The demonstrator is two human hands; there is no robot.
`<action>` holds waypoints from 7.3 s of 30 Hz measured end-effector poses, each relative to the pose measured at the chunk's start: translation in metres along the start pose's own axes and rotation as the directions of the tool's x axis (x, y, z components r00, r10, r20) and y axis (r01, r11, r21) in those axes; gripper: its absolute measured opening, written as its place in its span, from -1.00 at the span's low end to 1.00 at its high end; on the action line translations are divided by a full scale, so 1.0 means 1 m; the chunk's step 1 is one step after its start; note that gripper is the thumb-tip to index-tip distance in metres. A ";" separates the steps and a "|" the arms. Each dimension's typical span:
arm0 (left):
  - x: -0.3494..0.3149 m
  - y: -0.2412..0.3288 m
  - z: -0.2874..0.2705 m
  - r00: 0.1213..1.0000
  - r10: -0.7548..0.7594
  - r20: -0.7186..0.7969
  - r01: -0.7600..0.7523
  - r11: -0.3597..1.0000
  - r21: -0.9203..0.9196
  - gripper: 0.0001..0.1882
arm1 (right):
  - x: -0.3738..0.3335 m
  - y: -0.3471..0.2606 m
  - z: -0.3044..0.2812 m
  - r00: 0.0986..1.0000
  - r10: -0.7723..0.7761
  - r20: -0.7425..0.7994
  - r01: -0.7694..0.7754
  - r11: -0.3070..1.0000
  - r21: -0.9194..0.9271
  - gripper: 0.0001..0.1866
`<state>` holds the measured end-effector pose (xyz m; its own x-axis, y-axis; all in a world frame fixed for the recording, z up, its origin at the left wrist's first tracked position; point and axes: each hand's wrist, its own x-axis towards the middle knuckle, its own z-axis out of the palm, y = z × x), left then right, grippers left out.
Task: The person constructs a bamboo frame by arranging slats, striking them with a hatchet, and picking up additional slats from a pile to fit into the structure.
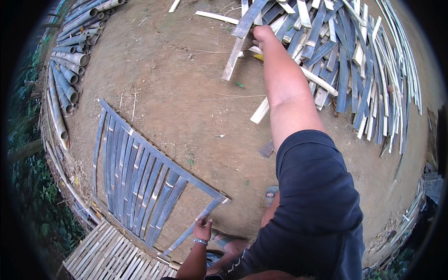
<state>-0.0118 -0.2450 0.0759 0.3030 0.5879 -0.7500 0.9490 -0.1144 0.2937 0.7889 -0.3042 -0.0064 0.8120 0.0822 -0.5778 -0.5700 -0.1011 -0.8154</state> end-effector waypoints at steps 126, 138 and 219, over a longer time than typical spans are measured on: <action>-0.187 0.071 -0.402 0.164 0.332 -0.929 -0.737 -0.585 -0.339 -0.55 | -0.439 0.194 -0.121 0.856 -0.288 0.429 0.513 0.580 -0.633 -0.55; -0.210 0.073 -0.372 0.104 0.365 -0.925 -0.746 -0.587 -0.316 -0.58 | -0.412 0.114 -0.008 0.813 -0.003 0.583 0.476 0.580 -0.661 -0.63; -0.153 0.238 -0.199 -0.220 0.312 -0.924 -0.870 -0.492 0.041 -0.51 | -0.561 0.015 0.018 0.031 -0.494 0.869 0.976 0.202 0.080 -0.72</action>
<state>0.1507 -0.2030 0.3786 0.1487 0.5749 0.8046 -0.7269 -0.4881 0.4831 0.3226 -0.3338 0.3046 0.1980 0.9140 0.3541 0.6673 0.1390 -0.7317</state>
